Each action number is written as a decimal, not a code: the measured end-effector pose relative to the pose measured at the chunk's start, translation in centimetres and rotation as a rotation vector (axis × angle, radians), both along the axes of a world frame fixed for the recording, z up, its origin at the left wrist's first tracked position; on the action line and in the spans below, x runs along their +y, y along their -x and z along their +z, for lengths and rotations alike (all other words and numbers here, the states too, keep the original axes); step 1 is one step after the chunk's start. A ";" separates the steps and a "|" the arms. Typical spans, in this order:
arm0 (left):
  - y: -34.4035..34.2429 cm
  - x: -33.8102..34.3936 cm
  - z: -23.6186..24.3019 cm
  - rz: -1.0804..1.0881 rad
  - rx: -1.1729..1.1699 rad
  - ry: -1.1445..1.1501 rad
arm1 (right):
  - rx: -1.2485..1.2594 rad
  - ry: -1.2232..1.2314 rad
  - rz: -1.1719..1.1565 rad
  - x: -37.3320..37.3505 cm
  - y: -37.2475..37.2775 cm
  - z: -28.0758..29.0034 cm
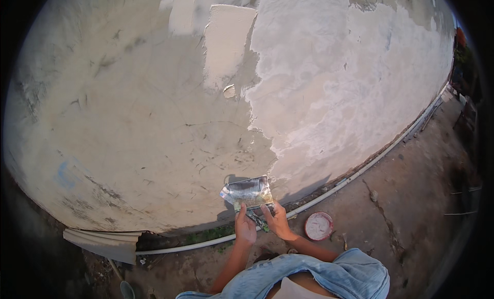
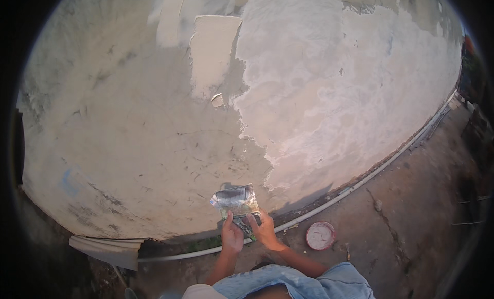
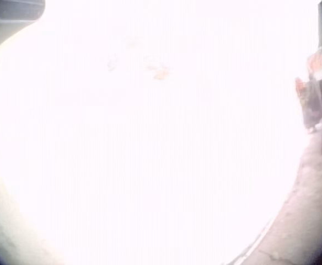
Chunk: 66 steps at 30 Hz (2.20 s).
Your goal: The person applies white plaster to a concrete wall using a trowel and a smaller putty knife. They scoop plaster from a red bucket, spread it along the wall surface, and smooth it out in repeated strokes.
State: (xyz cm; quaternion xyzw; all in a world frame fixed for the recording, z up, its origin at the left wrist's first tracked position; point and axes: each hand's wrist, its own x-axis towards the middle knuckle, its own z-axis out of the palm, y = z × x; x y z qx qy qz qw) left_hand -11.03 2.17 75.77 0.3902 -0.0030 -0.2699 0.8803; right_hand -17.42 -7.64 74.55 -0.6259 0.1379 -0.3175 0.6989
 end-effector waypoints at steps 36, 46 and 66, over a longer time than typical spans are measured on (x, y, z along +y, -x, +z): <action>-17.3 15.5 -5.6 -0.138 0.116 -0.315 | -0.181 1.271 -1.110 -17.9 -20.3 37.0; -17.6 14.0 -5.6 -0.314 0.083 -0.338 | -0.079 1.417 -0.833 -6.8 -24.0 19.7; -15.7 12.7 -7.7 -0.426 0.148 -0.396 | -0.126 1.088 -1.171 -11.0 -25.2 22.4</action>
